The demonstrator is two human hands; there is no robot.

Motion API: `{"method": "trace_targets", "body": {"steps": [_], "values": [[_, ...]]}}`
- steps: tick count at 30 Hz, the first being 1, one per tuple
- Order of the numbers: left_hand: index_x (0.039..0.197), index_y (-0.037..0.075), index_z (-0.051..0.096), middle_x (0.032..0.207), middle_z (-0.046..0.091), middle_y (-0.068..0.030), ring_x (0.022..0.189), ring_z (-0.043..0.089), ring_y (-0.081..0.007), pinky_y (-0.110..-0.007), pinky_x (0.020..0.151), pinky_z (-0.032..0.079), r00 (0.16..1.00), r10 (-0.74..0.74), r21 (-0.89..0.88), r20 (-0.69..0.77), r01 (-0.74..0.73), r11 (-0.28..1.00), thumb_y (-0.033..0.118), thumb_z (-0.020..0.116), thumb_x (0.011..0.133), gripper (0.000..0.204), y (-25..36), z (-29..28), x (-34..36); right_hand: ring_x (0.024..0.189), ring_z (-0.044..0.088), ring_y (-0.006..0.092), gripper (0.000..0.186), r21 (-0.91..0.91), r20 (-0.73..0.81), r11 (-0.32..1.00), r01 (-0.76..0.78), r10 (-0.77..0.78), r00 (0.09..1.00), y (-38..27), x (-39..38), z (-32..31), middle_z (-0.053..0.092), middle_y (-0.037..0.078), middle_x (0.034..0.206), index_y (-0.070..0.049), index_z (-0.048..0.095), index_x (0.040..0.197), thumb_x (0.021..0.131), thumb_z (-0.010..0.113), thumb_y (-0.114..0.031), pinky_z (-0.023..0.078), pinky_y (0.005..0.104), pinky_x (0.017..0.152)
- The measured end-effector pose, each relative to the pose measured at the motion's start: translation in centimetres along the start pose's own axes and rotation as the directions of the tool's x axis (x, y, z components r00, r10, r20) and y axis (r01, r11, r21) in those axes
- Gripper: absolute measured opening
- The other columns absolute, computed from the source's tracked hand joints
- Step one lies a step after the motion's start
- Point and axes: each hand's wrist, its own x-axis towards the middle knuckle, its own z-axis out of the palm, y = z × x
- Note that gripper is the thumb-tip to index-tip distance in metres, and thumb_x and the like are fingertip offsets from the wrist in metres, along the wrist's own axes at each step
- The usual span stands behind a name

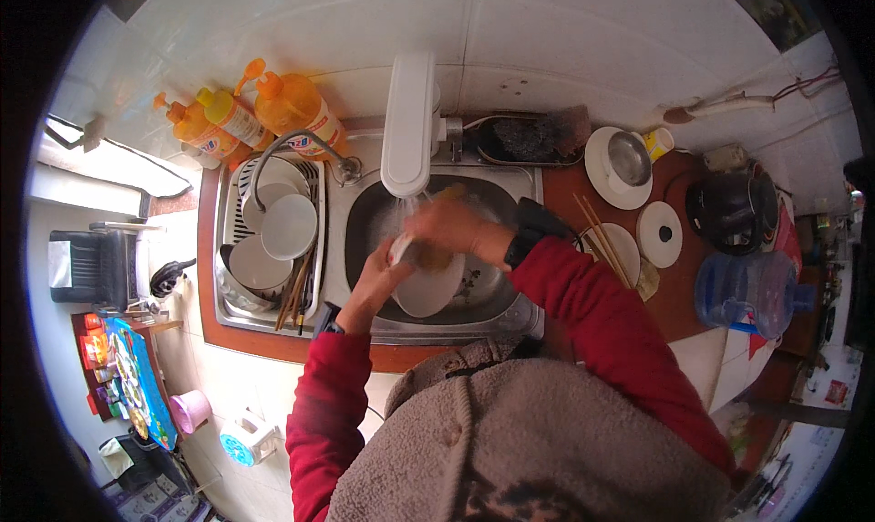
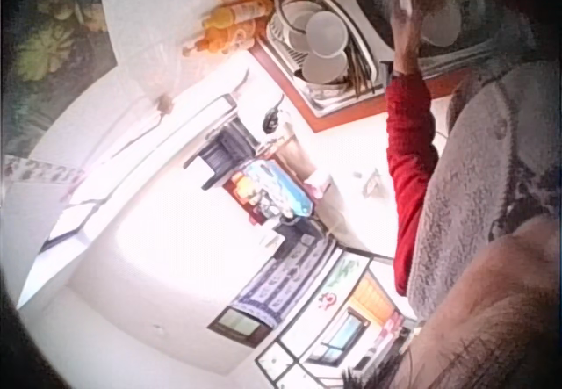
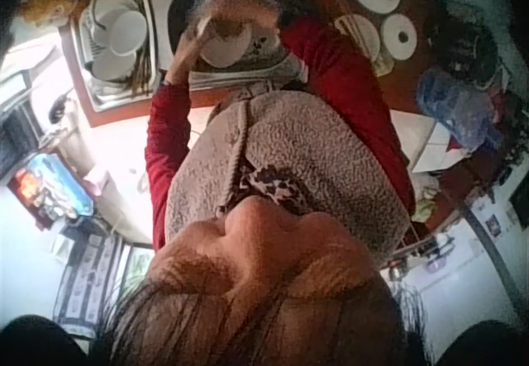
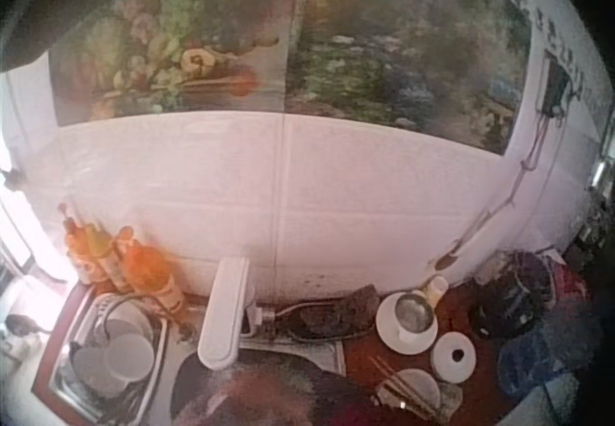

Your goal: The person washes several bowls and chopsticks in a kitchen sink using a sponge and running water, then places them in a drying rack. They subsequently move plates of food from a dining table to a kitchen counter and cover them with lids.

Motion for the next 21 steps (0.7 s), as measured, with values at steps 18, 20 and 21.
{"method": "trace_targets", "body": {"steps": [18,20,21], "values": [[0.118,-0.002,0.046,0.107,0.052,-0.0087,0.091,0.052,-0.0137,-0.025,0.080,0.042,0.737,0.373,0.015,-0.564,-0.443,0.896,0.001,0.052,0.066,0.053,-2.3,4.1,2.5,0.076,0.058,0.0321,0.034,0.723,0.517,-0.256,-0.642,0.816,0.257,-2.5,-6.6,11.0,0.061,0.020,0.083,0.002,0.061,0.081,0.077,0.057,-0.032,0.045,0.0376,0.067],[0.120,-0.001,0.044,0.111,0.050,-0.0099,0.094,0.051,-0.0148,-0.026,0.082,0.041,0.697,0.404,0.085,-0.593,-0.445,0.891,0.001,0.052,0.067,0.054,-3.5,3.9,3.1,0.076,0.058,0.0330,0.038,0.518,0.431,0.071,-0.852,0.839,0.332,-2.2,-7.2,11.3,0.060,0.020,0.081,0.005,0.060,0.083,0.078,0.056,-0.033,0.045,0.0374,0.066],[0.121,0.000,0.043,0.112,0.049,-0.0105,0.095,0.051,-0.0154,-0.027,0.082,0.041,0.713,0.367,0.076,-0.597,-0.405,0.911,0.001,0.052,0.068,0.054,-4.1,3.4,3.2,0.076,0.058,0.0335,0.041,0.361,0.414,0.218,-0.907,0.833,0.366,-1.8,-7.5,10.8,0.059,0.020,0.081,0.006,0.059,0.085,0.078,0.056,-0.034,0.045,0.0373,0.066]]}}
